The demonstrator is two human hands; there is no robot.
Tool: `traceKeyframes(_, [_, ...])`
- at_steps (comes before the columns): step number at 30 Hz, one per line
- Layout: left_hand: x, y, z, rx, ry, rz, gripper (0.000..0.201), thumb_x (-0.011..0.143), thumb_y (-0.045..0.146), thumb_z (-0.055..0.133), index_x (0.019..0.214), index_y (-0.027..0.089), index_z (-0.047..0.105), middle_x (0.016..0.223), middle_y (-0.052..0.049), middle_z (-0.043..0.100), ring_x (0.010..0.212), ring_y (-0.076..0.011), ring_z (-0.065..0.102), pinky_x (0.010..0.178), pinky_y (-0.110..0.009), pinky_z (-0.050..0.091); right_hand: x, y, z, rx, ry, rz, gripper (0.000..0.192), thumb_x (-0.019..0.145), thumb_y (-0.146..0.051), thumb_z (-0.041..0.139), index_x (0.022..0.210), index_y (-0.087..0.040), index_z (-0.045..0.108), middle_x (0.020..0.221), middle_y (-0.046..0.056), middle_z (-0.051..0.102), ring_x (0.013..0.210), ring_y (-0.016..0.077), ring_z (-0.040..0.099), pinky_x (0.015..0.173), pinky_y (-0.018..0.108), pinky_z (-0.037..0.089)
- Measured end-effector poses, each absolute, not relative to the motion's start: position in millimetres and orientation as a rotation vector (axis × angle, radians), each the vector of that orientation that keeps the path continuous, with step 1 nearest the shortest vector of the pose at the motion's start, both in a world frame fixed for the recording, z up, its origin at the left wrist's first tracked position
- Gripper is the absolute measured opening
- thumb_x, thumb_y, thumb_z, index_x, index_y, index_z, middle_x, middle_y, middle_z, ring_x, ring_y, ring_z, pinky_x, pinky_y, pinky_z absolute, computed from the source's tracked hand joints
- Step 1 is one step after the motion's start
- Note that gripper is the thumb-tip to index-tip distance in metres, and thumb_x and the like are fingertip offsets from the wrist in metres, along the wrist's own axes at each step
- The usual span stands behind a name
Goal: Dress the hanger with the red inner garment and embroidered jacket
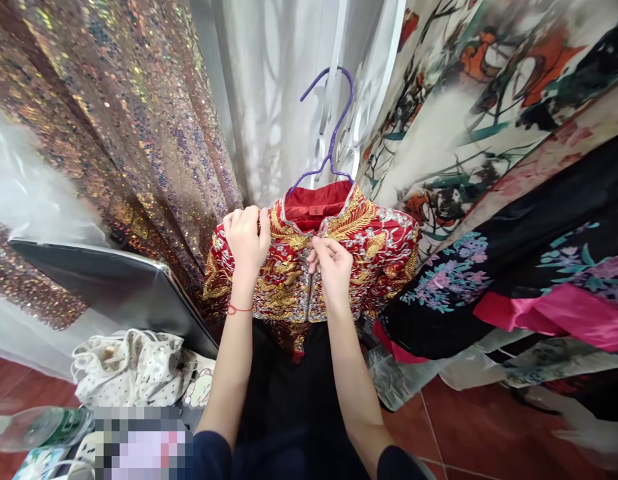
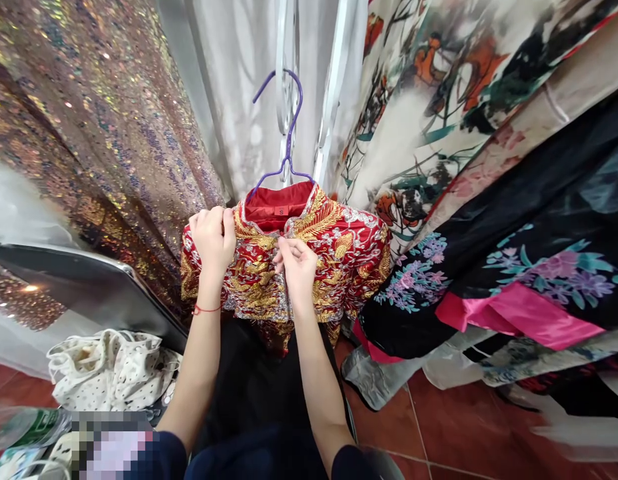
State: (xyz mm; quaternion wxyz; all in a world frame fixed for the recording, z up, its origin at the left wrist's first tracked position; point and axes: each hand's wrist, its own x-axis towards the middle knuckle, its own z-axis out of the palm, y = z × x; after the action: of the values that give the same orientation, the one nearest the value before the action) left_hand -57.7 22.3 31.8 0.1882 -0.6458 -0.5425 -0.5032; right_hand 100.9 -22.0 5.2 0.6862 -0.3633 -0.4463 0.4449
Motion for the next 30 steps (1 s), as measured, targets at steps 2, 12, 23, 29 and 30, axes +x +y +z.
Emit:
traceKeyframes(2, [-57, 22, 31, -1.824, -1.529, -1.419, 0.040, 0.104, 0.040, 0.030, 0.072, 0.023, 0.049, 0.073, -0.005, 0.058, 0.076, -0.0214, 0.049, 0.085, -0.041, 0.035, 101, -21, 5, -0.828, -1.002, 0.976, 0.030, 0.083, -0.047, 0.068, 0.071, -0.020, 0.060, 0.055, -0.005, 0.058, 0.040, 0.0059, 0.047, 0.042, 0.021, 0.036])
traceKeyframes(12, [-51, 11, 17, -1.831, -1.483, -1.692, 0.031, 0.098, 0.039, 0.047, 0.121, 0.021, 0.056, 0.132, -0.014, 0.057, 0.130, -0.0260, 0.048, 0.114, -0.048, 0.030, 111, -53, -97, -1.135, -0.919, 1.204, 0.039, 0.076, -0.055, 0.068, 0.064, -0.022, 0.052, 0.043, -0.009, 0.044, 0.035, 0.0067, 0.041, 0.042, 0.022, 0.031])
traceKeyframes(23, [15, -70, -146, -2.005, -2.147, -1.754, 0.032, 0.085, 0.042, 0.070, 0.069, 0.021, 0.051, 0.075, 0.000, 0.055, 0.075, -0.0158, 0.056, 0.078, -0.029, 0.046, 138, -45, -166, -1.220, -0.960, 1.607, 0.037, 0.059, -0.050, 0.077, 0.056, -0.019, 0.057, 0.038, -0.009, 0.041, 0.033, 0.0056, 0.035, 0.039, 0.022, 0.026])
traceKeyframes(29, [20, -70, -155, -1.966, -2.396, -1.560, 0.040, 0.085, 0.048, 0.069, 0.063, 0.020, 0.050, 0.074, 0.001, 0.057, 0.071, -0.0142, 0.056, 0.067, -0.025, 0.038, 139, -50, -179, -1.227, -0.963, 1.686, 0.036, 0.060, -0.048, 0.076, 0.058, -0.019, 0.055, 0.038, -0.010, 0.038, 0.034, 0.0039, 0.030, 0.038, 0.021, 0.024])
traceKeyframes(30, [18, -71, -154, -1.969, -2.383, -1.577, 0.039, 0.085, 0.047, 0.069, 0.064, 0.020, 0.050, 0.075, 0.001, 0.057, 0.071, -0.0142, 0.056, 0.068, -0.025, 0.038, 138, -50, -182, -1.229, -0.960, 1.692, 0.037, 0.059, -0.048, 0.076, 0.058, -0.019, 0.054, 0.038, -0.010, 0.038, 0.034, 0.0037, 0.030, 0.039, 0.021, 0.024])
